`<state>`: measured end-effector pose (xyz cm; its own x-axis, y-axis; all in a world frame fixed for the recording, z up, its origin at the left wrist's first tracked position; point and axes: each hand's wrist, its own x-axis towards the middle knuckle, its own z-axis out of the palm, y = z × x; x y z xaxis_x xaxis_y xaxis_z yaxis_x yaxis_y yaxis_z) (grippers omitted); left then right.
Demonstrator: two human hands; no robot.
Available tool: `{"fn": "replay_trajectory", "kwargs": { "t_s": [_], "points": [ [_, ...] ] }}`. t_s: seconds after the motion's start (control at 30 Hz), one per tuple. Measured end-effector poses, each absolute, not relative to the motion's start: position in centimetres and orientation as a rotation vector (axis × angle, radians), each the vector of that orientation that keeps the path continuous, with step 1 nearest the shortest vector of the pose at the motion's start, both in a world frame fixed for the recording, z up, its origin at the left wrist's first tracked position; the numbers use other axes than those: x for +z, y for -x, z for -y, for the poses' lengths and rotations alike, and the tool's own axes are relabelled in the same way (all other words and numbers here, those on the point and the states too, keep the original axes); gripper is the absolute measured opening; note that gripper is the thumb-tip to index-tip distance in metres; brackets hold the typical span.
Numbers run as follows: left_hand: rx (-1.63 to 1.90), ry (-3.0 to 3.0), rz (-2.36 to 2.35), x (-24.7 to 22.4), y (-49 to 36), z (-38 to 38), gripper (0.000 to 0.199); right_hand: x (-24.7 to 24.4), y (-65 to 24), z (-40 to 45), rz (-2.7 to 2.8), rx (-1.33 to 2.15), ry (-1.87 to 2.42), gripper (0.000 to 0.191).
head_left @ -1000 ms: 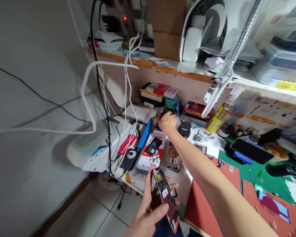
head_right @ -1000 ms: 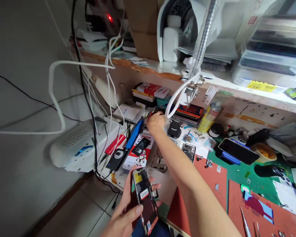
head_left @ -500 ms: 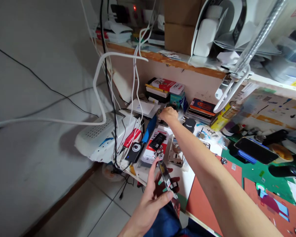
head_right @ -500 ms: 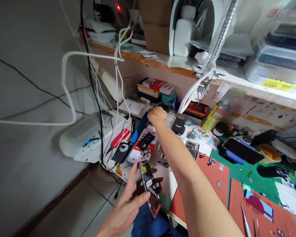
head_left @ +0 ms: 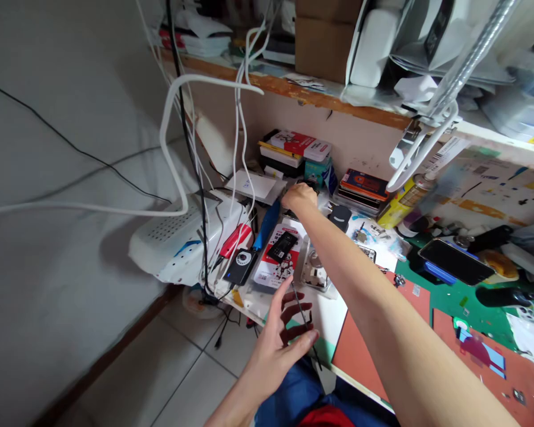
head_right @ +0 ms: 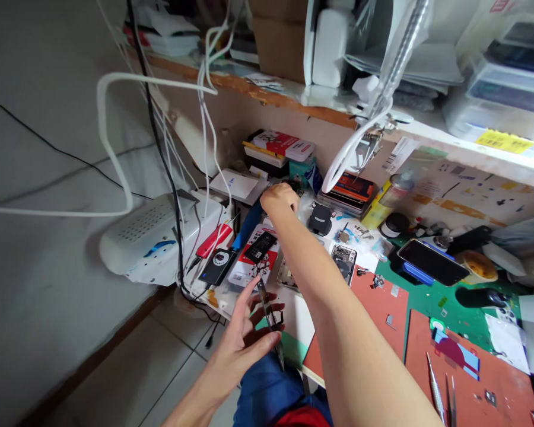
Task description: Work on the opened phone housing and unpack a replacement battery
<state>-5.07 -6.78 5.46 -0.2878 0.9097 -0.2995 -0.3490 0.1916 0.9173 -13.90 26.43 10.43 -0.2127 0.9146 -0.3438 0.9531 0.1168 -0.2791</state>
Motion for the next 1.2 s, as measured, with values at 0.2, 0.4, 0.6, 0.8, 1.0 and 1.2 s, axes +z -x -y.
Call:
{"fn": "replay_trajectory", "kwargs": {
  "t_s": [0.2, 0.4, 0.6, 0.8, 1.0, 1.2],
  "points": [
    [1.364, -0.655, -1.274, 4.8, 5.4, 7.0, 0.093, 11.2, 13.3, -26.3, -2.318, -0.634, -1.971, 0.041],
    [1.359, -0.675, -1.293, 4.6, 5.7, 6.7, 0.089, 12.6, 11.0, -25.7, -2.490, -0.602, -1.955, 0.053],
    [1.380, -0.639, -1.248, 4.5, 5.9, 6.6, 0.087, 15.6, 5.6, -22.1, -2.719, -0.574, -1.895, 0.063],
    [1.430, -0.624, -1.201, 5.5, 6.5, 5.7, 0.088, 16.5, -5.4, -13.4, -2.812, -0.941, -1.709, 0.061],
    [1.285, -0.782, -1.139, 6.9, 5.7, 3.8, 0.091, 9.6, -15.4, -1.7, -2.568, -2.156, -1.393, 0.077],
    [1.073, -0.835, -1.069, 7.4, 3.3, 3.1, 0.086, 5.5, -18.2, 2.2, -2.266, -2.551, -1.430, 0.080]
  ]
}}
